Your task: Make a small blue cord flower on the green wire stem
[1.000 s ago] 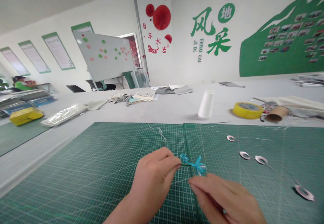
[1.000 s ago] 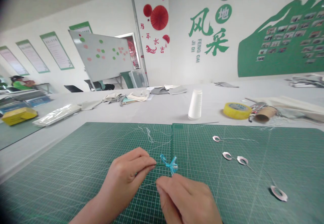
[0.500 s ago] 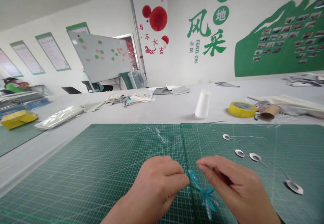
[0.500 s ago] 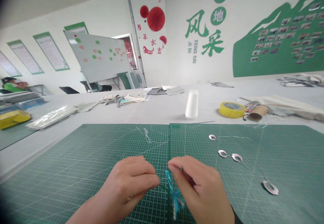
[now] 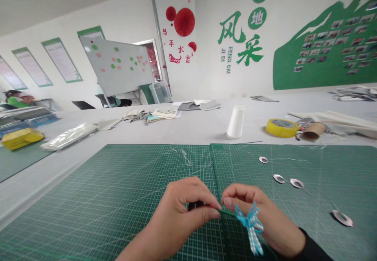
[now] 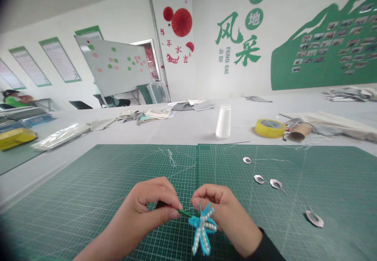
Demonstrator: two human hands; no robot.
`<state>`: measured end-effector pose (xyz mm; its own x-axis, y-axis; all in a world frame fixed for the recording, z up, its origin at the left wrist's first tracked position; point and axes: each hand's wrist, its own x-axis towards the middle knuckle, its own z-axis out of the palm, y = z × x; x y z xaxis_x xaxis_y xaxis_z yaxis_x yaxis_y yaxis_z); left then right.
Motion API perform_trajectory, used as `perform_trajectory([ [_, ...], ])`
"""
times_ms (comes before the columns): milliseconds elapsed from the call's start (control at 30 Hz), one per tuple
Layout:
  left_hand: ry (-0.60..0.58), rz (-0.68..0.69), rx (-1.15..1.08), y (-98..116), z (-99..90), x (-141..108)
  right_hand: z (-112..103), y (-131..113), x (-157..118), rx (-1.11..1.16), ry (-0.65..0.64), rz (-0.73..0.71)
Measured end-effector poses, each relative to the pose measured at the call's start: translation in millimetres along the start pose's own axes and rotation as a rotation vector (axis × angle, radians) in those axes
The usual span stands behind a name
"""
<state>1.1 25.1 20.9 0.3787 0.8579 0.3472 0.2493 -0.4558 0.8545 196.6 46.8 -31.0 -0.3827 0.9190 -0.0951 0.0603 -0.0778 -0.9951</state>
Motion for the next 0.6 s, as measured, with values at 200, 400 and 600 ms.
perform_trajectory([
  [200,0.180,-0.221,-0.044,-9,-2.4,4,10,3,-3,-0.023,-0.015,0.008],
  [400,0.252,-0.314,-0.021,-16,-2.1,6,22,0,-11,-0.315,0.018,-0.138],
  [600,0.272,-0.279,0.101,-19,-1.1,5,35,-4,-25,-0.672,0.095,-0.433],
])
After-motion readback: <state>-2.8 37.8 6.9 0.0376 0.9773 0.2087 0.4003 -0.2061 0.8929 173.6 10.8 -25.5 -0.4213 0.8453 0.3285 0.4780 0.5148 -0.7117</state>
